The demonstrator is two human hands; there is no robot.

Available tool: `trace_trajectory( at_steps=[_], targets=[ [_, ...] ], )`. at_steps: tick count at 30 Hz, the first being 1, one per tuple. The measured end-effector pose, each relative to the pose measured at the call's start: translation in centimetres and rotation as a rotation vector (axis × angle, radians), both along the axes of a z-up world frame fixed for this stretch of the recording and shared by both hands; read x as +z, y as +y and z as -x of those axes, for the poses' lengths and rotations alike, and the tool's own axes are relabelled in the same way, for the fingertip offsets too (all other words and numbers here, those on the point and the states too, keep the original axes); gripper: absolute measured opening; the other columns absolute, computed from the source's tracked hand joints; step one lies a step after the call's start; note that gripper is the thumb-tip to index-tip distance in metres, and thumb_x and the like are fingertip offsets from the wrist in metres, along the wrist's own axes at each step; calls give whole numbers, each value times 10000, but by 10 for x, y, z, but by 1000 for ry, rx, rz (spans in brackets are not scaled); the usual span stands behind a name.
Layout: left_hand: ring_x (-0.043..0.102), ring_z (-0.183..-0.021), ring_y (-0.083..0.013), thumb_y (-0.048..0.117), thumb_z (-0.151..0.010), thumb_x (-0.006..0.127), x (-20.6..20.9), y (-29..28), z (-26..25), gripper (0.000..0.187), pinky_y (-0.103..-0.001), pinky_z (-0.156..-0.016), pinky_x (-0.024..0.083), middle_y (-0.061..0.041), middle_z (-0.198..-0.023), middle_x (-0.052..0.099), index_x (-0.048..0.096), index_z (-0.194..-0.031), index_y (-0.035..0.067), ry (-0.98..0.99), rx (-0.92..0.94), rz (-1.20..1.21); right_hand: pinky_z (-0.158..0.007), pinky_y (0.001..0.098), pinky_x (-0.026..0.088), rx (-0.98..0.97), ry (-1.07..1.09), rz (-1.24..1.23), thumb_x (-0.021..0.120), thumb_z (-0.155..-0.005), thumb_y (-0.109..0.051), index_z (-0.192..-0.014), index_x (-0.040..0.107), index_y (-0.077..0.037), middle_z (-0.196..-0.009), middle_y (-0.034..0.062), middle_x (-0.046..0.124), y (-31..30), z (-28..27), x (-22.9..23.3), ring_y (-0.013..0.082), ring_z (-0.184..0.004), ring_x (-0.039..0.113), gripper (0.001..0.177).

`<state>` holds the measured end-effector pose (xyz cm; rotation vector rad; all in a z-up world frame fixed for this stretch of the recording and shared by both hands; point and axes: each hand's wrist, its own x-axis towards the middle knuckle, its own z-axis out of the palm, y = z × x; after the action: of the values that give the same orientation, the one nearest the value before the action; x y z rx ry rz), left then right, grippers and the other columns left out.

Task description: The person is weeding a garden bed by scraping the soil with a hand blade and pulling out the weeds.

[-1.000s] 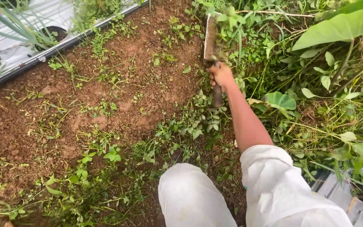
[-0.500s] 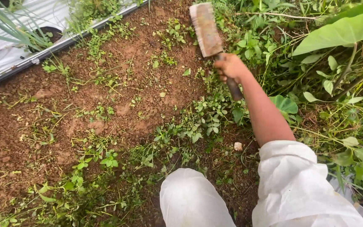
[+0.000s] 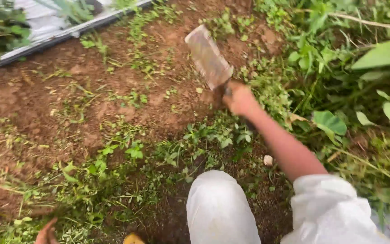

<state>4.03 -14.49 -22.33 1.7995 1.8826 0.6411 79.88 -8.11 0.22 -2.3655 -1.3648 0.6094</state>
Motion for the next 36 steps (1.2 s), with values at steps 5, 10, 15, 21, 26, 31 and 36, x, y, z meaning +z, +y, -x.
trace_trajectory(
  at_steps=[5,10,15,21,26,31,36],
  targets=[
    [558,-493,-219,298,-1168,616,49,8,-39,303,-347,-491,463,-31,-638,662,669,-1453,386,473,92,-85,-459,424,437,-11,283,-66,561,-1025,-235,-805,358,-124,-642,72,416,20,47,-20,256,-418,514,319],
    [641,-482,-73,248,-1069,560,130,42,-103,304,-211,-357,488,12,-1028,797,700,-1326,164,369,-106,-169,-539,380,226,407,72,-6,623,-1037,-281,-868,382,-126,-627,56,332,17,98,-34,181,-505,244,333],
    [667,-1229,-189,370,-950,709,128,29,-122,385,-364,-1112,495,8,-1318,718,717,-1299,206,340,-198,-333,-625,397,576,545,-109,-107,657,-964,-264,-911,653,-43,-736,169,684,10,154,3,322,-716,712,227],
    [608,-1323,-253,483,-1052,515,132,-134,-84,478,-455,-1123,509,-57,-1379,687,623,-1442,230,190,439,403,-736,510,593,542,-82,-64,668,-976,-293,-1021,686,-5,-868,237,720,17,160,-11,413,-862,709,293],
    [606,-1320,-262,459,-1056,514,134,-214,-47,469,-457,-1117,509,-69,-1381,680,614,-1443,213,159,624,350,-695,435,612,641,-38,137,664,-968,-328,-1056,700,-57,-815,200,751,28,252,15,346,-737,751,288],
    [603,-1318,-272,436,-1061,513,117,-304,0,461,-459,-1111,509,-82,-1382,674,605,-1444,196,148,820,314,-672,448,604,671,134,154,663,-944,-498,-1021,662,-83,-682,136,673,74,332,6,279,-586,725,421],
    [601,-1315,-281,412,-1065,513,102,-392,28,453,-462,-1105,509,-94,-1384,668,595,-1445,179,135,943,313,-465,452,536,692,487,72,598,-1042,-343,-989,625,-10,-614,167,624,88,356,-16,299,-413,631,339]
  ],
)
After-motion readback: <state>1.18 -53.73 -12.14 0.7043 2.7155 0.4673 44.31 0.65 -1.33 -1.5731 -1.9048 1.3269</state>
